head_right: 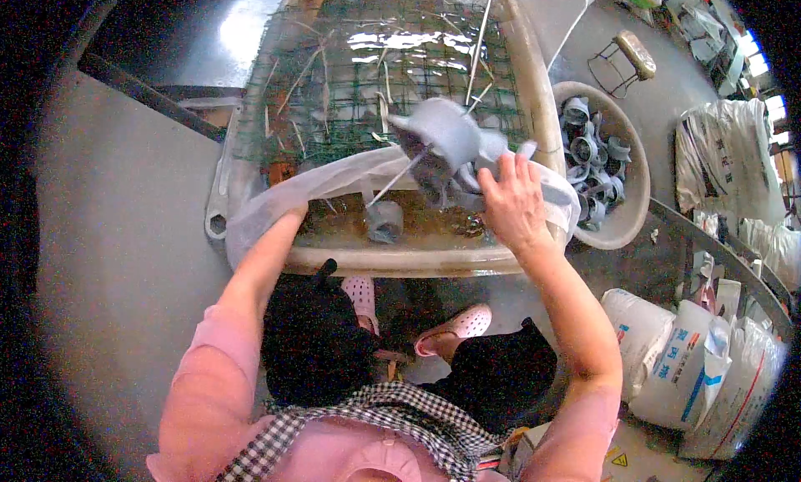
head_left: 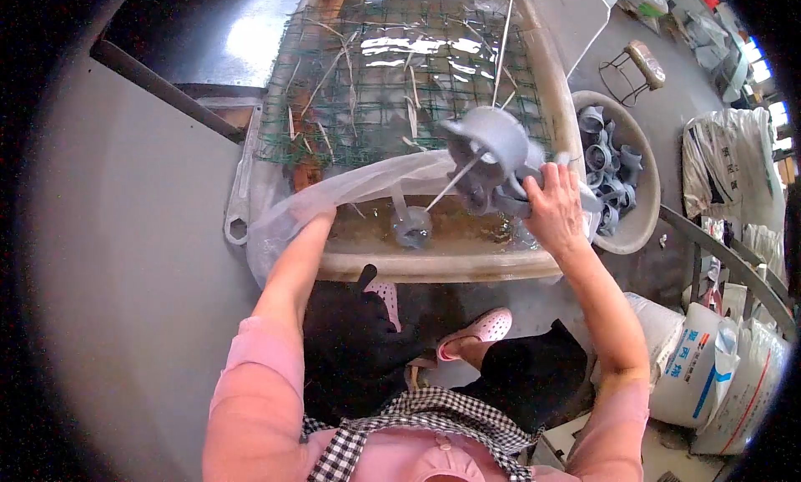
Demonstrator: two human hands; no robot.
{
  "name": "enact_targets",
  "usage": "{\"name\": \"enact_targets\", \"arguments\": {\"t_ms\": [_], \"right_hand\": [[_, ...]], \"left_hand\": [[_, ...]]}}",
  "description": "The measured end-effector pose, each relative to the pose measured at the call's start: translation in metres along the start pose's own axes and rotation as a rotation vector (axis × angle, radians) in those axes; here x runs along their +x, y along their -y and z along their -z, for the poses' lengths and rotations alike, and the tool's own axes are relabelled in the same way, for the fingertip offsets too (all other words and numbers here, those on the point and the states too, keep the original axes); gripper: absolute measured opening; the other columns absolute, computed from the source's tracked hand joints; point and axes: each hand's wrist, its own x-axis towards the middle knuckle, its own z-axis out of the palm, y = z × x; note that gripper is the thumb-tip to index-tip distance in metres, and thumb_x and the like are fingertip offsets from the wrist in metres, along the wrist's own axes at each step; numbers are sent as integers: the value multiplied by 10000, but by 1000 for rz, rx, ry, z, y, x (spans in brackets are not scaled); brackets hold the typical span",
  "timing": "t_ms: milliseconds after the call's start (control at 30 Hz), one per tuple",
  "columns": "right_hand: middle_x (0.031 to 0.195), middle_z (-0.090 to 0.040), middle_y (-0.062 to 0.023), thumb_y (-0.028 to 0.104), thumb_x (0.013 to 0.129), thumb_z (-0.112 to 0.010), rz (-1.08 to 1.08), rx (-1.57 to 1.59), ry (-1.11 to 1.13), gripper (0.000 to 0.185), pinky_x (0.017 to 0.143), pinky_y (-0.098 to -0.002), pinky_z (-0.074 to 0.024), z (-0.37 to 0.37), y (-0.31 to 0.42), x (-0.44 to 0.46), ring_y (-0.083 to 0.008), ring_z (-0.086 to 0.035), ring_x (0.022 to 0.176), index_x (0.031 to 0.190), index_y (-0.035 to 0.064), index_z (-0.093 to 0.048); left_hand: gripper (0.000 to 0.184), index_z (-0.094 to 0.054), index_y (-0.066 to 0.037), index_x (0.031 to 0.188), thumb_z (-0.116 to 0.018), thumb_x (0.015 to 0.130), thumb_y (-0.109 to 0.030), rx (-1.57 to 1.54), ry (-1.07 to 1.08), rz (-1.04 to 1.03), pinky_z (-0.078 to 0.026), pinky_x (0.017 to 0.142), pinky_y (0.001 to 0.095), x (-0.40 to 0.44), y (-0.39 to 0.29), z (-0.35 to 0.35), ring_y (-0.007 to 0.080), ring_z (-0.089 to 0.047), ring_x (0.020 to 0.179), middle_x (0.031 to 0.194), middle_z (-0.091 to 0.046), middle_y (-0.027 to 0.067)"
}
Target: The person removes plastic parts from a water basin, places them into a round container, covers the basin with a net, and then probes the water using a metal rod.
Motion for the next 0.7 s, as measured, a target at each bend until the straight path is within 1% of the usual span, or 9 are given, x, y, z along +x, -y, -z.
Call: {"name": "enact_targets", "arguments": {"t_ms": [100, 233, 400, 467, 500, 533, 600, 633, 700], "right_hand": [[893, -481, -102, 177, 739, -503, 199, -387, -7, 115, 711, -324, -387, 16, 12, 13, -240, -482, 882, 799, 81, -521], [953, -496, -105, 202, 739, -539, 348, -457, -132, 129, 702, -327, -390, 9, 1, 25, -246, -492, 929, 807, 94, -523], [959, -486, -111, 137, 719, -552, 257, -365, -196, 161, 715, -364, -388, -3, -27, 30, -260, -488, 925, 871, 86, -540], [962, -481, -119, 120, 674, -596, -48, -304, -219, 233, 733, -392, -389, -19, -38, 27, -282, -482, 922, 895, 65, -545], [1004, -493, -140, 78, 616, -636, -191, -218, -229, 320, 766, -388, -382, -25, -41, 26, -309, -476, 958, 926, 47, -564], [1004, -493, -140, 78, 616, -636, -196, -214, -229, 320, 766, -388, -382, -36, -49, 23, -309, -476, 958, 926, 47, -564], [1014, -497, -153, 136, 614, -693, -573, -126, -169, 441, 801, -416, -410, -58, -77, 17, -328, -487, 952, 1035, 63, -584], [1025, -515, -185, 172, 654, -692, -688, -65, -103, 474, 806, -425, -431, -61, -92, 14, -351, -507, 962, 1096, 53, -570], [985, -545, -209, 205, 694, -664, -794, -68, -117, 425, 793, -435, -450, -70, -124, 6, -375, -539, 933, 1060, 10, -572]], "left_hand": [[454, -538, -93, 1192, -490, 854, -392, 43, 14, -39, -326, 978, 438, -2, 2, 5, 353, -457, 1143, 1205, -525, 176], [435, -540, -96, 1187, -499, 850, -368, 82, 56, -123, -337, 967, 434, -9, 3, 16, 352, -464, 1131, 1196, -530, 175], [414, -543, -100, 1181, -511, 844, -338, 14, 264, -368, -350, 955, 429, -14, 5, 47, 351, -472, 1116, 1185, -537, 172], [406, -544, -102, 1179, -515, 841, -326, -58, 387, -460, -355, 950, 427, -13, 6, 60, 350, -476, 1110, 1180, -539, 172], [402, -545, -102, 1178, -518, 840, -320, -82, 445, -487, -358, 947, 425, -13, 7, 64, 350, -477, 1107, 1178, -541, 171], [399, -545, -103, 1177, -520, 839, -314, -111, 504, -513, -360, 945, 424, -13, 7, 68, 350, -479, 1104, 1176, -542, 171], [391, -546, -105, 1174, -524, 837, -302, -151, 609, -519, -366, 940, 422, -13, 8, 73, 349, -482, 1098, 1172, -544, 170], [388, -547, -106, 1173, -527, 836, -296, -174, 663, -515, -368, 937, 421, -13, 10, 73, 349, -484, 1096, 1169, -546, 169], [381, -548, -107, 1171, -531, 833, -284, -211, 724, -508, -374, 932, 419, -14, 15, 73, 349, -488, 1090, 1165, -548, 169]]}}
